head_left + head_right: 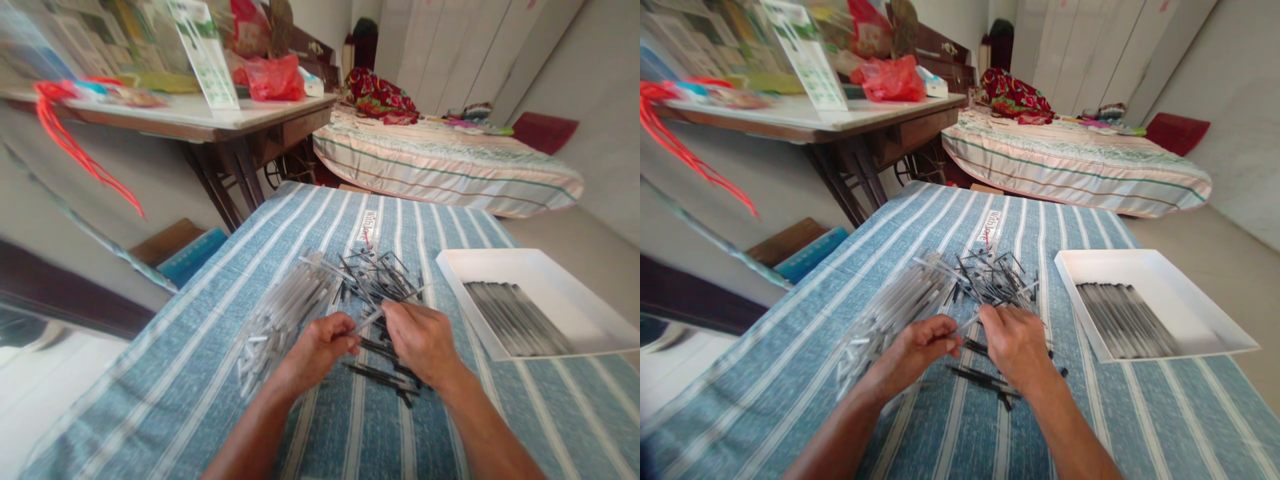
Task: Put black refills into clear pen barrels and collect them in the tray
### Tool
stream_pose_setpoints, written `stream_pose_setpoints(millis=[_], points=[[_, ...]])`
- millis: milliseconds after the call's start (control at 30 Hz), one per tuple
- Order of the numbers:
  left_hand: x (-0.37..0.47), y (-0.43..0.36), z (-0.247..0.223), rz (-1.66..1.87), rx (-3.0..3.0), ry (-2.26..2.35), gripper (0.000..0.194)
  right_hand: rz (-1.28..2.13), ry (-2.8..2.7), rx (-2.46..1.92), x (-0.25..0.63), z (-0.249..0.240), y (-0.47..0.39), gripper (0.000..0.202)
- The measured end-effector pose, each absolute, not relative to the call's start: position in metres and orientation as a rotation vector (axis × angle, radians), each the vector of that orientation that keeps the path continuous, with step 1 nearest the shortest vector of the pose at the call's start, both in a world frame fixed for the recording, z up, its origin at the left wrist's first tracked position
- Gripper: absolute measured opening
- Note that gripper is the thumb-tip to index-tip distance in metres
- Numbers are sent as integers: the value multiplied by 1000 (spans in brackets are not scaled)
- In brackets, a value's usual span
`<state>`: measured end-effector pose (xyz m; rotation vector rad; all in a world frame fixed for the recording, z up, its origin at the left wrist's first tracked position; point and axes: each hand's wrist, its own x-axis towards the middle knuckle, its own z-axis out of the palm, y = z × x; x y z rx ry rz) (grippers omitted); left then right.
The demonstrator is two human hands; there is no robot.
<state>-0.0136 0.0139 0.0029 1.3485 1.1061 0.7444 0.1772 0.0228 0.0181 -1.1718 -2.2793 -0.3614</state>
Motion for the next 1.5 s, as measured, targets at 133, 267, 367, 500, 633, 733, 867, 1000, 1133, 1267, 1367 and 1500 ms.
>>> stream_pose_setpoints(millis=[133, 267, 367, 500, 633, 733, 867, 1000, 1133, 1267, 1367, 1500], points=[[-5, 9, 8, 884, 1102, 929, 11, -368, -2121, -934, 178, 30, 17, 16], [2, 4, 9, 972, 1017, 796, 11, -285, -2079, -782, 176, 43, 7, 22], [5, 2, 7, 1028, 974, 720, 11, -170, -2056, -765, 177, 53, -2, 23], [5, 2, 5, 1077, 942, 661, 12, 16, -1989, -969, 184, 58, -2, 14], [2, 4, 6, 1154, 936, 675, 10, 213, -2368, -1280, 188, 44, 16, 17], [0, 6, 6, 1179, 925, 710, 9, 319, -2667, -1563, 182, 28, 28, 20], [-1, 7, 6, 1174, 910, 730, 10, 271, -2821, -1716, 171, 13, 31, 24], [-1, 6, 9, 1115, 955, 762, 10, 227, -2834, -1749, 170, 7, 31, 24], [-1, 5, 11, 1085, 949, 792, 11, 446, -2581, -1635, 178, 7, 35, 19], [-1, 5, 12, 1041, 976, 821, 11, 980, -1988, -1304, 187, 10, 36, 11], [0, 5, 11, 983, 1002, 841, 12, 1197, -1617, -1123, 193, 13, 33, 14], [1, 4, 9, 927, 1016, 845, 13, 1240, -1439, -1006, 199, 18, 32, 17]])
